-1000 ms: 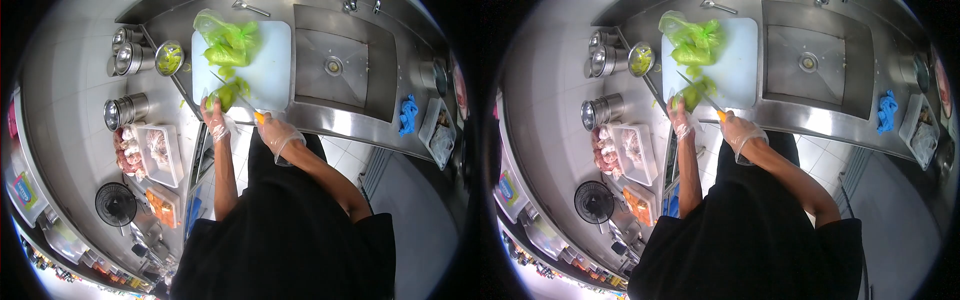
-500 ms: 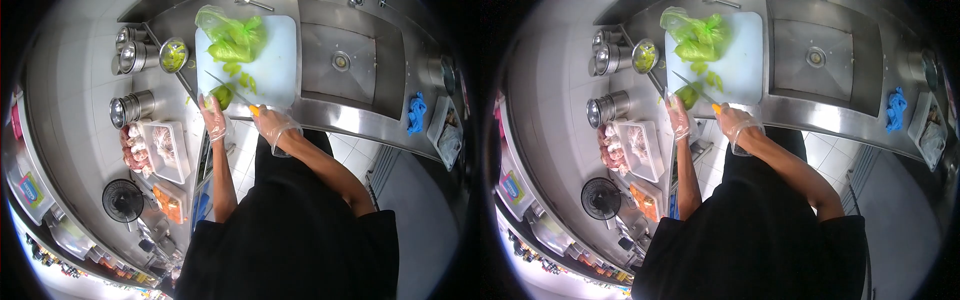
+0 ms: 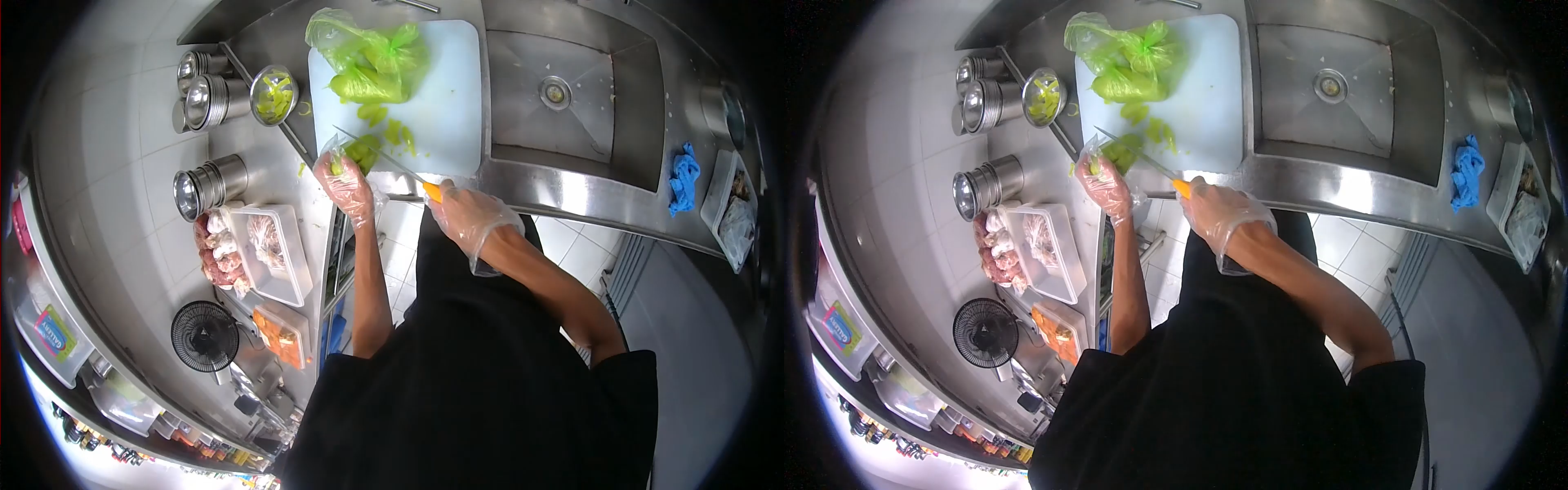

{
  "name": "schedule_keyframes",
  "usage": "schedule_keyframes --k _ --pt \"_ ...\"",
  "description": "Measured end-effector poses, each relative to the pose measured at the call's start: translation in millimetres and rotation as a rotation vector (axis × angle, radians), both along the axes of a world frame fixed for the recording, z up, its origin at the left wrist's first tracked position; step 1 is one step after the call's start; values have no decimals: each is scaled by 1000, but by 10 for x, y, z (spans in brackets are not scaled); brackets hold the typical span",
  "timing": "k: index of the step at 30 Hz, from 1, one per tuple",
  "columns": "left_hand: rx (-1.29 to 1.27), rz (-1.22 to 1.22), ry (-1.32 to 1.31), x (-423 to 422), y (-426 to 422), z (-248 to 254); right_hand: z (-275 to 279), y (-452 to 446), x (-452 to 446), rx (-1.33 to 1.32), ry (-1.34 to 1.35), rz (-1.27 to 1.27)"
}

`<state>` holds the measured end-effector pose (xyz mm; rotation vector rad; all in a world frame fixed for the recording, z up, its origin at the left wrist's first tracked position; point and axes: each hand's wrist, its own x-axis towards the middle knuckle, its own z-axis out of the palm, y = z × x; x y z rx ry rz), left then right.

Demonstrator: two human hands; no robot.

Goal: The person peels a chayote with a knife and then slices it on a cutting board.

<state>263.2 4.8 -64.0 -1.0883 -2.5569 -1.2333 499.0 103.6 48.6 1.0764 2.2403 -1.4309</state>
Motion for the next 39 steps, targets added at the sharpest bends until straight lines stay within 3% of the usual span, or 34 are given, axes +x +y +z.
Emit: schedule_keyframes --k 12,20,23,27,32,39 --pt "-166 3 3 -89 95 82 -207 250 -258 31 -9 56" --pt "-175 -30 3 -121 100 70 -1087 195 -852 67 63 45" --pt "-80 6 -58 -133 84 26 -1512 135 -951 80 210 -38" --pt "-78 70 -73 -173 55 -81 -1256 223 -904 79 130 -56" --pt "-91 141 -88 -85 181 21 -221 20 -283 -11 24 -123" --pt "-207 231 12 -26 311 45 178 -147 -104 -88 11 -88"
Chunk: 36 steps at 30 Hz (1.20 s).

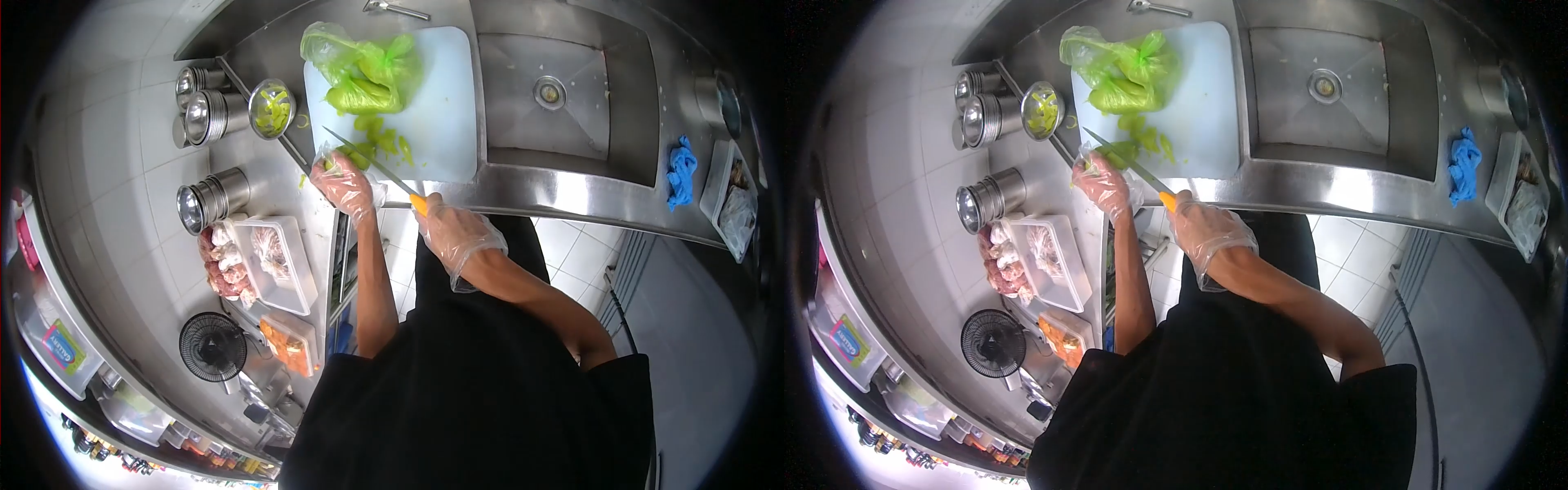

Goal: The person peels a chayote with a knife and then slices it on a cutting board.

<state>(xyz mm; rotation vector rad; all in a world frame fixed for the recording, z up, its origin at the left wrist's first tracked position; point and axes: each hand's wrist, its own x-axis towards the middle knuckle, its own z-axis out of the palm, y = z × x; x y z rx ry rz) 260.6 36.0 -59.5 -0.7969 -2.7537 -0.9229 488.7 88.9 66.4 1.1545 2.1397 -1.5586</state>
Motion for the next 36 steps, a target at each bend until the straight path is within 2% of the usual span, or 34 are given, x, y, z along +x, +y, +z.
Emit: schedule_keyframes --k 3,6,12,21,26,30,33,36 --pt "7 39 -50 39 37 57 62 17 -11 -29 -13 7" --pt "-10 50 -65 42 29 73 -177 -154 -57 113 42 -51" --pt "-3 42 -76 59 17 64 -234 -81 -237 144 -23 -27" --pt "62 -4 -74 115 -53 47 -842 132 -846 232 68 5" --pt "100 -37 -84 76 -83 8 -1177 224 -1056 176 55 11" --pt "111 16 -118 -6 -78 -18 -1462 207 -1043 181 189 -96" --pt "142 84 -248 -123 -131 7 -1508 257 -1068 111 80 -16" --pt "253 223 -360 -193 -165 -73 -1427 164 -817 140 114 20"
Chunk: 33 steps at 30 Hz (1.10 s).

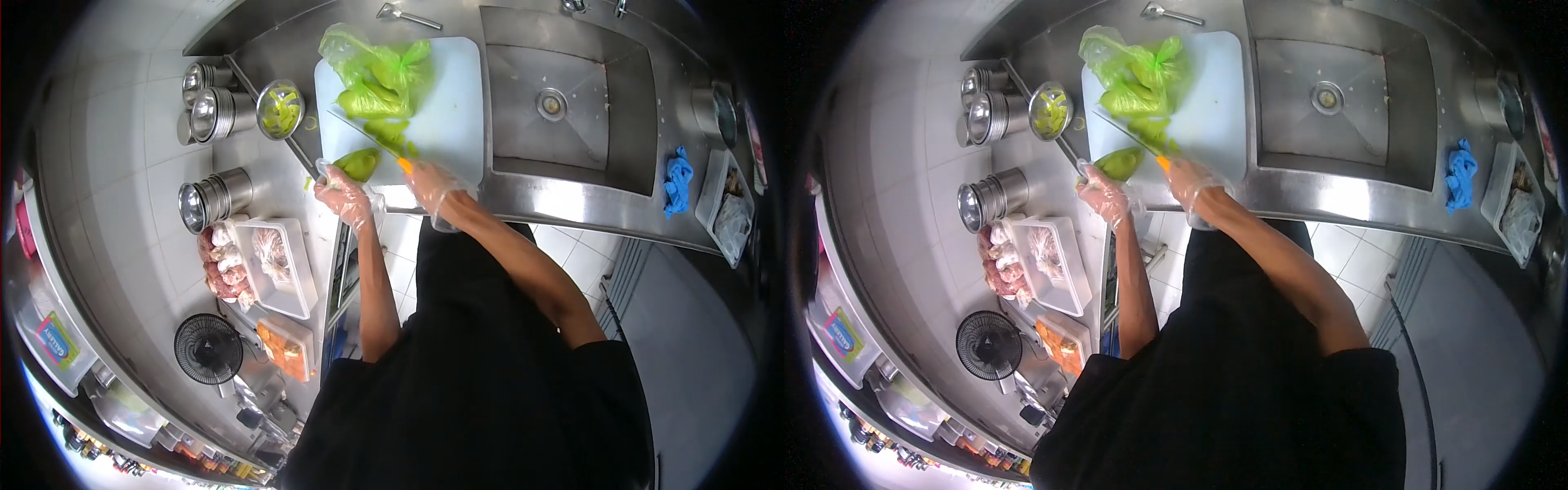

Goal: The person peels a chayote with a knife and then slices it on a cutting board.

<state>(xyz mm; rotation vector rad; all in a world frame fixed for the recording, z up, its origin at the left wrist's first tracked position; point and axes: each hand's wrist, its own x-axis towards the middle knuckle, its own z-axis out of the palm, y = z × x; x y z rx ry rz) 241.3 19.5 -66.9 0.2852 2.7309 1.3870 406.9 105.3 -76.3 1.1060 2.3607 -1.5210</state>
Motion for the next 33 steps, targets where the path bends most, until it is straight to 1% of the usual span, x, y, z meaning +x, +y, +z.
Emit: schedule_keyframes --k 1,2,3,4,7,10,11,14,15,18,20,21,25,28,31,33 --pt "-30 -56 -5 50 7 139 180 -51 89 -23 -31 -20" --pt "-5 -119 9 29 -25 138 448 -50 199 -41 -61 -41" --pt "18 -183 23 -20 -75 132 599 -70 269 -61 -92 -63" --pt "47 -249 39 -53 -93 117 610 -94 283 -61 -81 -67" --pt "-180 -369 211 -54 -125 158 539 -152 207 -55 -41 -81" --pt "-181 -514 196 15 -57 344 270 -154 39 -25 -3 -82" --pt "-238 -460 203 5 -54 289 204 -147 6 -7 9 -79" --pt "-434 -373 127 94 146 534 29 -111 -68 33 26 -57" --pt "-451 -350 261 55 156 507 6 -97 -90 42 29 -50" --pt "-613 -262 108 -95 167 557 495 -102 142 -4 -30 -80" --pt "-634 -241 98 -97 183 570 936 -93 371 -57 -66 -87" --pt "-650 -233 91 -88 178 587 1072 -133 459 -87 -86 -92" --pt "-737 -239 2 -55 182 646 1186 -275 598 -35 -78 -30" --pt "-734 -228 6 -29 187 620 1307 -242 640 -24 -43 -5" --pt "-664 -262 54 0 183 559 1415 -175 607 -100 -89 26" --pt "-664 -283 118 21 176 527 1368 -196 592 -51 -105 6"
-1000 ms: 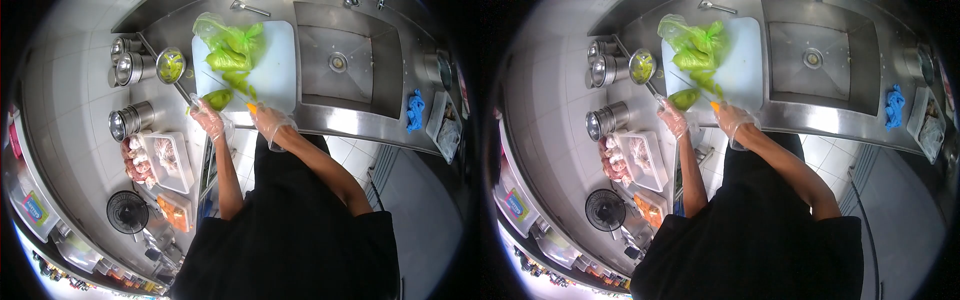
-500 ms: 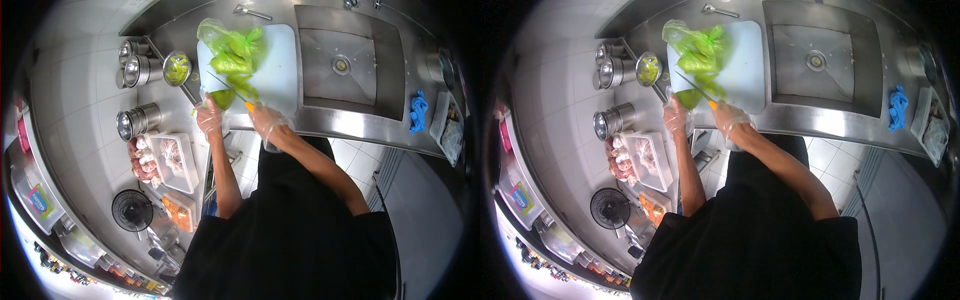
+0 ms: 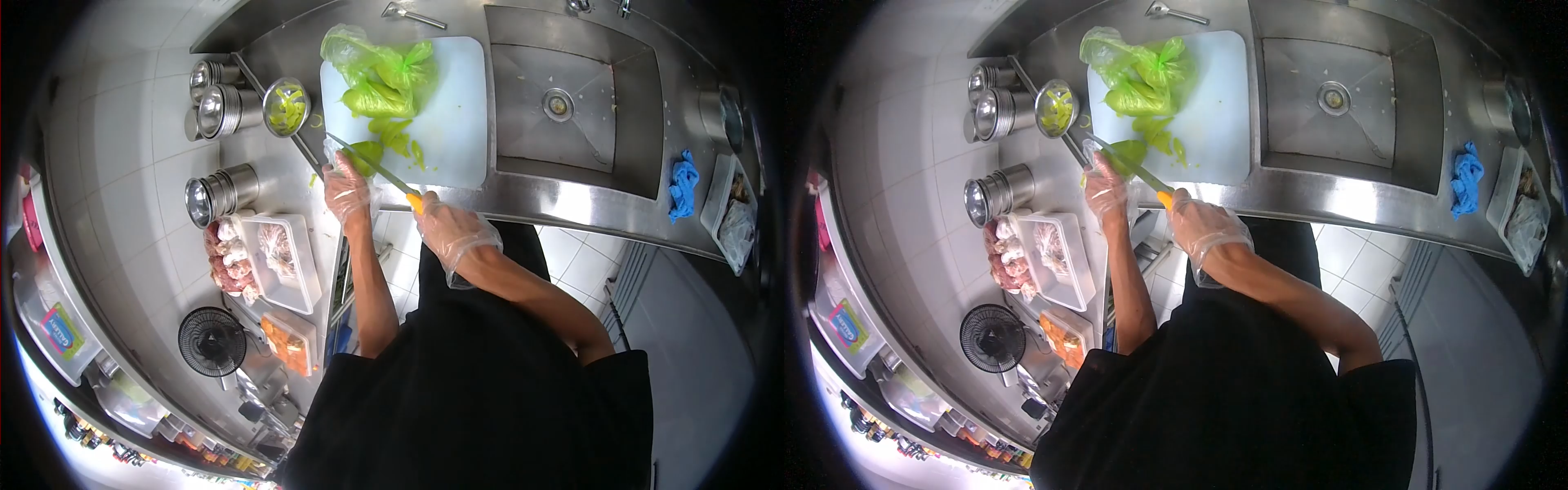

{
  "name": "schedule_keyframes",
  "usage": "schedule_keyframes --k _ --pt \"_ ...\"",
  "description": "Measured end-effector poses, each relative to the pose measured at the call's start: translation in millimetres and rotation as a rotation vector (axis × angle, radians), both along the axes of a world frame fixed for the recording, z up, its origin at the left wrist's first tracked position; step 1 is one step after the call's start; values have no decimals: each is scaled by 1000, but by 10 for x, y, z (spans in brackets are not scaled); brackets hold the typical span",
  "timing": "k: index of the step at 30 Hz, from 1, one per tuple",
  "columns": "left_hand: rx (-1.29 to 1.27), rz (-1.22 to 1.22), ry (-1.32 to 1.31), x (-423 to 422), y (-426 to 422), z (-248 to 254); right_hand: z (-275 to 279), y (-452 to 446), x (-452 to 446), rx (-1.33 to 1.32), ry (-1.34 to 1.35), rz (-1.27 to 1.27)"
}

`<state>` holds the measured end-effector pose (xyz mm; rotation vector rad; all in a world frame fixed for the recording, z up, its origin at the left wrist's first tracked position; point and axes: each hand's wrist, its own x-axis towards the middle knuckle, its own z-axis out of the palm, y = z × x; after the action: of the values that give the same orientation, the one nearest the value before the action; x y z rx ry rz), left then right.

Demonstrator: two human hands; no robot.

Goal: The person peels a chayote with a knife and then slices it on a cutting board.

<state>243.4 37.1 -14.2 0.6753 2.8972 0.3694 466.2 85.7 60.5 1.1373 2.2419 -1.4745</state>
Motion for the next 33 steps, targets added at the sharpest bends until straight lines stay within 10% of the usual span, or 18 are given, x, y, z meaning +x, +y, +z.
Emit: schedule_keyframes --k 11,22,33 --pt "21 -44 40 154 10 32 -118 174 -306 95 22 -24" --pt "61 -32 81 115 -67 -101 -1513 375 -888 125 118 15" --pt "512 -50 -575 -199 -437 -215 -1249 325 -450 85 13 -2"
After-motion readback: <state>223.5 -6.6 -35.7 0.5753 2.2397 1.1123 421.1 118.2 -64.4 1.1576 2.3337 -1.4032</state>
